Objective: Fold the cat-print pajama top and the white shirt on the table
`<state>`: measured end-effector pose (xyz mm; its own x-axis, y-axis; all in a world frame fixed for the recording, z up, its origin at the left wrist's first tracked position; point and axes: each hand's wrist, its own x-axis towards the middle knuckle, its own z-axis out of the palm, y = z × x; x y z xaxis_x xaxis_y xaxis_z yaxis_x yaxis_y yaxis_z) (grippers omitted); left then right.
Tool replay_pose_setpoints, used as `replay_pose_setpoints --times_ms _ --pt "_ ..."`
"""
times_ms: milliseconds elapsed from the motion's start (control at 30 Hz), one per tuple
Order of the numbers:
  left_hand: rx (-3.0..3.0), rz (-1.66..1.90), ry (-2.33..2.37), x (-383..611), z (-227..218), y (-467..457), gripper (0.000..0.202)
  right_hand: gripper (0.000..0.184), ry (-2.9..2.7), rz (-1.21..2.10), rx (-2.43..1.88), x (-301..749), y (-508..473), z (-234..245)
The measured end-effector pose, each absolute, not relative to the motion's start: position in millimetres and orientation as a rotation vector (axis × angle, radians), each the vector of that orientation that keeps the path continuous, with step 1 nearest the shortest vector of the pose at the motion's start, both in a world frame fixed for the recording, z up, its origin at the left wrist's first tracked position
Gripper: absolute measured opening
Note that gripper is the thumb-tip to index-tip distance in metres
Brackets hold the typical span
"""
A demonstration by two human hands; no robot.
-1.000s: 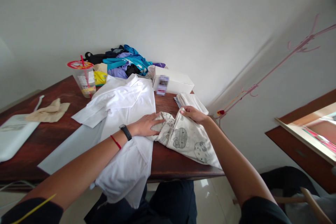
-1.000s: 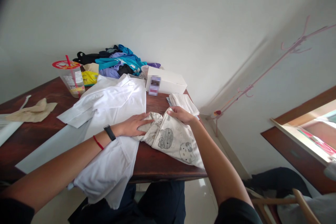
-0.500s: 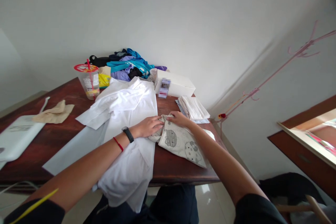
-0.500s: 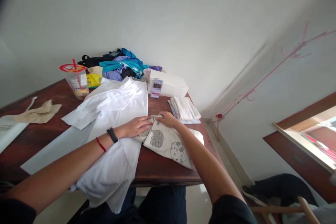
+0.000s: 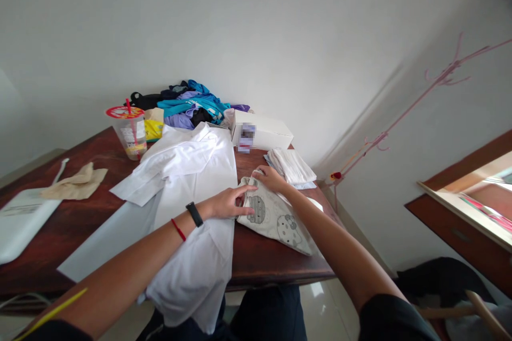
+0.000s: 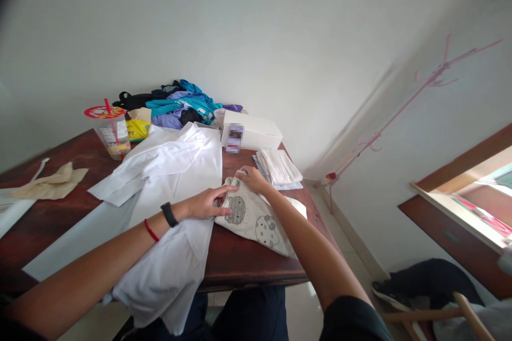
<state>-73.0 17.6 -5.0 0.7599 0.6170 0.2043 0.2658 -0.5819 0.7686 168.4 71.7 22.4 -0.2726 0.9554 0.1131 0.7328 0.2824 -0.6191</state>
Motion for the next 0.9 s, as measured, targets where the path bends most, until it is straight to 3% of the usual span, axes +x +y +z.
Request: replay_pose_setpoints --times_ms 233,400,500,633,800,900 --pt "2.067 0.642 0.497 -73.1 1.9 15.3 0.068 0.048 -1.893 0.843 -1.387 164.7 79.0 31.7" --pt "2.036 0.762 0.788 -72.5 0.9 21.2 0.049 0.038 -1.912 0.721 -1.446 156.9 91.7 22.3" --pt "2.000 0.700 0.758 -73.2 0.8 23.3 0.048 0.035 -1.918 0.700 -1.462 154.9 93.3 19.0" --pt "1.992 0.638 0.605 -70.5 5.1 18.1 0.050 0.039 -1.894 0.708 -1.444 156.7 92.3 21.3" --pt "2.190 0.818 0.850 -62.8 13.6 5.7 0.021 0.046 -1.933 0.723 -1.362 160.2 93.2 23.8" --pt "2.288 0.861 0.894 -60.9 18.2 -1.3 0.019 0.043 -2.018 0.671 -1.347 161.5 90.5 23.8"
